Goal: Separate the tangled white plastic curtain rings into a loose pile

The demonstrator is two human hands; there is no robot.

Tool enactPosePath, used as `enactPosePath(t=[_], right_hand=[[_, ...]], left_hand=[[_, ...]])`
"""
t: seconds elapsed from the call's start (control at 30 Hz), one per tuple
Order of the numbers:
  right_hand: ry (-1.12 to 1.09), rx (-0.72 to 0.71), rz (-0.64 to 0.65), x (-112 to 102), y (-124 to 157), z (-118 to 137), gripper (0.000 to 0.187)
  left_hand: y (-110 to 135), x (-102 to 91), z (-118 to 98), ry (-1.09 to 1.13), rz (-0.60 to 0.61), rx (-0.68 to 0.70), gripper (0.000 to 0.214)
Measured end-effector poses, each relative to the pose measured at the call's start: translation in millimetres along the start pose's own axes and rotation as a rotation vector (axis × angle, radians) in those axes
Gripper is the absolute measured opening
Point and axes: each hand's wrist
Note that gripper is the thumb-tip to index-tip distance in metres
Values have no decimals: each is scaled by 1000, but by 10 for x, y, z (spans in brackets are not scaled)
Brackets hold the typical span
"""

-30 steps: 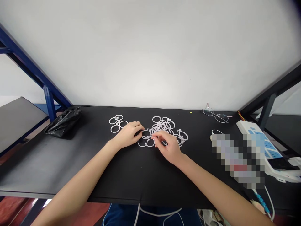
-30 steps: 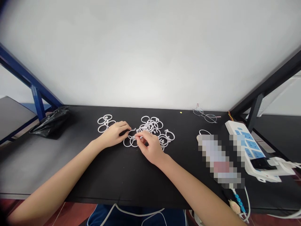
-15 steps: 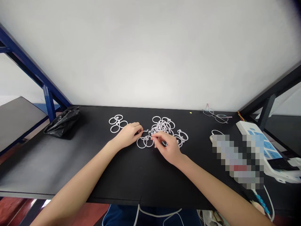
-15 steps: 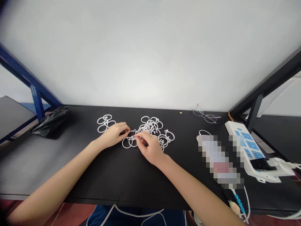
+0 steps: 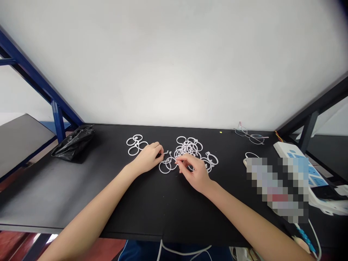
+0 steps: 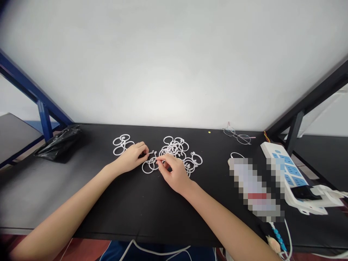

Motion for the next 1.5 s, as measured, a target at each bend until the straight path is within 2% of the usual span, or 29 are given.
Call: enactPosePath(t=[0.23, 0.47, 0.6, 0.83, 1.03, 1.13, 1.27, 1.5], right_hand=[[10, -2, 3, -1, -9, -3, 12], [3, -2, 0, 0, -7, 0, 11], [-2, 3, -3, -2, -3, 5, 11], [-5, -1, -6, -9, -9, 17, 12], [-12, -1, -11, -3, -4, 15, 12], [-44, -4, -6, 4, 5, 3, 13], [-87, -39, 30, 17, 18, -30, 26], [-49, -76, 27, 30, 31, -70, 25]], left_hand=[[10, -35, -58, 28, -2, 13, 12], [17, -74, -81, 18, -84, 7, 12], [19, -77, -95, 127, -132, -38, 14], [16, -74, -109, 355, -288, -139, 17], [21, -116, -215, 457, -219, -172, 24], [40, -101, -271, 463, -187, -126, 24], [60, -64, -310, 451, -171, -39, 23], [52, -82, -359, 506, -148, -53, 24]])
Point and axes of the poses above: each hand's wrist, its own y-axis away from the middle knuckle, its own x-axis out of the palm, z = x × y, and after that the axes turned 4 degrees about -x, right-handed
